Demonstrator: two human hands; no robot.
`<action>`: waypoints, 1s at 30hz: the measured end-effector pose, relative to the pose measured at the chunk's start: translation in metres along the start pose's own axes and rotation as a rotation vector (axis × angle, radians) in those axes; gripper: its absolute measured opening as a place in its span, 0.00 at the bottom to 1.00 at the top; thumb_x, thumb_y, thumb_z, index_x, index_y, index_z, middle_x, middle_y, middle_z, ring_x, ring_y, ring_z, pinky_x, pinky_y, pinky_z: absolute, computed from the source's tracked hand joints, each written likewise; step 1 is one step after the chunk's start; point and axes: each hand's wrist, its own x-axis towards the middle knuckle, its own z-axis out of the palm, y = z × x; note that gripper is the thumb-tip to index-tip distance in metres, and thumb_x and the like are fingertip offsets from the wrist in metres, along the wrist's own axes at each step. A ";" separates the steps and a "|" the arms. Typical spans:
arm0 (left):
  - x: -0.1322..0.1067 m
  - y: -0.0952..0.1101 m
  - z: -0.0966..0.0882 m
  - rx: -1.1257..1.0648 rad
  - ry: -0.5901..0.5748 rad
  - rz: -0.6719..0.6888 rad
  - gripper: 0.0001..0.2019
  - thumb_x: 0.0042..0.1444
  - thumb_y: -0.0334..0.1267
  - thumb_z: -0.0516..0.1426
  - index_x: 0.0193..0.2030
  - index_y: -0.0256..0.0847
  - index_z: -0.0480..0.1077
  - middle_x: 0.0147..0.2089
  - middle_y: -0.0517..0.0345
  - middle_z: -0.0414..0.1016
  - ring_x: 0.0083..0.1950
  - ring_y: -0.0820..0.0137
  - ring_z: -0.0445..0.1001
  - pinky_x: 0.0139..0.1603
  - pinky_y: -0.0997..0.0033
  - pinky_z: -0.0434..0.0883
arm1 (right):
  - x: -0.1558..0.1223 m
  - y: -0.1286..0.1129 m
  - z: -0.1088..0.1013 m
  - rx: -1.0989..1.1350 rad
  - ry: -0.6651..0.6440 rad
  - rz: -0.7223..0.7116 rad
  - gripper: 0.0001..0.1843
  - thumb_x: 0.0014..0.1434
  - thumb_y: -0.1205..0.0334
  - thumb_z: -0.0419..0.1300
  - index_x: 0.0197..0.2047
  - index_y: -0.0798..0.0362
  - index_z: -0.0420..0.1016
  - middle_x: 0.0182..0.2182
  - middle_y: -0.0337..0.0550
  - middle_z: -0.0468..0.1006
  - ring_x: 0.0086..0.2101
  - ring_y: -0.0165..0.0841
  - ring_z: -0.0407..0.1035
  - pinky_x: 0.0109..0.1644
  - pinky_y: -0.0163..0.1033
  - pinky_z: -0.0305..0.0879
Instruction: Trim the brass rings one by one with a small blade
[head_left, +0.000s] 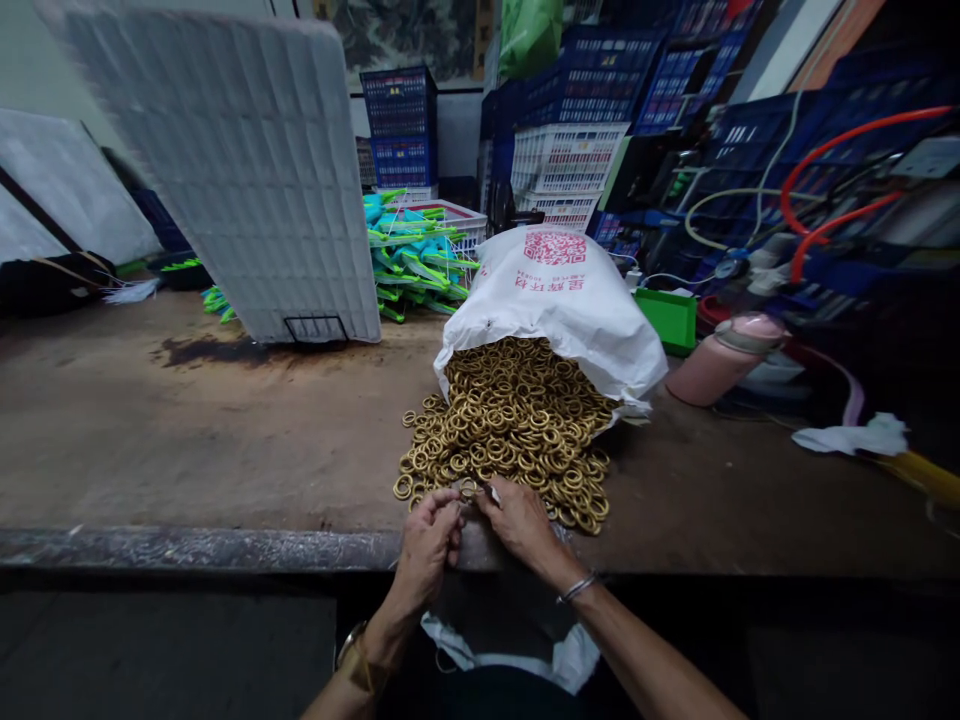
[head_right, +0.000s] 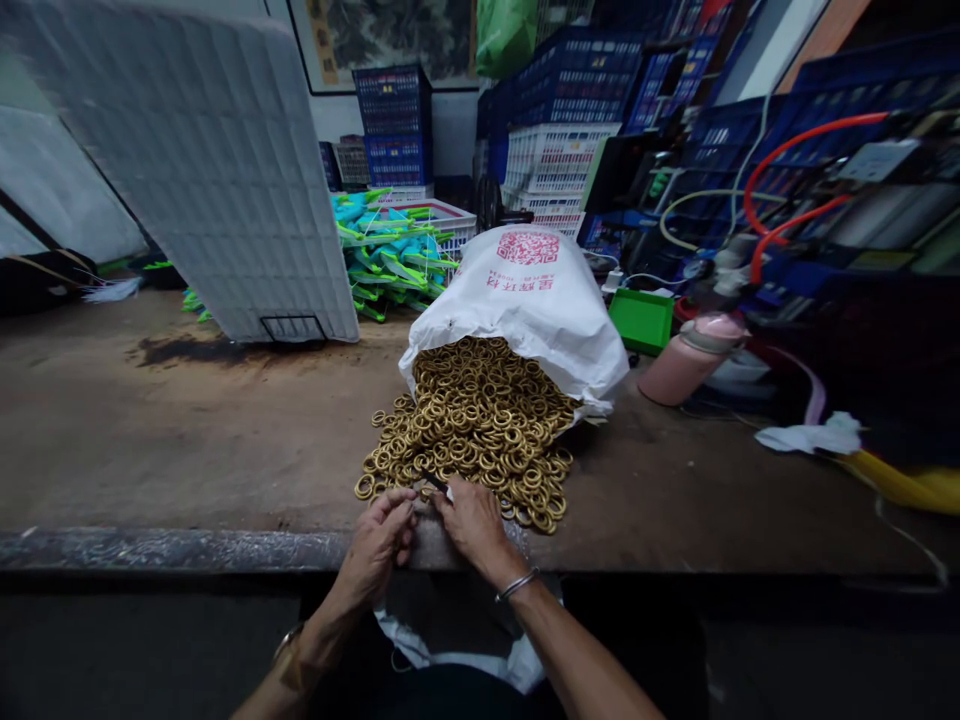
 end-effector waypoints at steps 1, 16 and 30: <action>0.001 0.000 0.001 0.007 -0.004 0.000 0.19 0.45 0.47 0.59 0.40 0.38 0.64 0.22 0.67 0.63 0.17 0.82 0.56 0.12 0.85 0.52 | 0.000 0.000 -0.001 0.001 -0.002 0.000 0.10 0.57 0.59 0.51 0.31 0.53 0.70 0.27 0.44 0.76 0.28 0.31 0.67 0.29 0.33 0.49; 0.004 0.002 0.011 0.139 -0.021 0.057 0.21 0.46 0.49 0.57 0.43 0.37 0.65 0.20 0.69 0.60 0.15 0.82 0.53 0.13 0.82 0.51 | -0.004 0.013 -0.005 0.506 0.028 -0.085 0.12 0.55 0.63 0.45 0.24 0.53 0.63 0.19 0.35 0.64 0.23 0.27 0.58 0.28 0.31 0.52; -0.003 0.003 0.018 0.319 -0.047 0.332 0.07 0.49 0.39 0.57 0.26 0.38 0.69 0.24 0.59 0.70 0.28 0.72 0.67 0.32 0.74 0.65 | -0.016 -0.002 -0.012 0.840 -0.133 0.063 0.21 0.53 0.48 0.49 0.19 0.54 0.63 0.16 0.34 0.61 0.20 0.25 0.55 0.24 0.30 0.52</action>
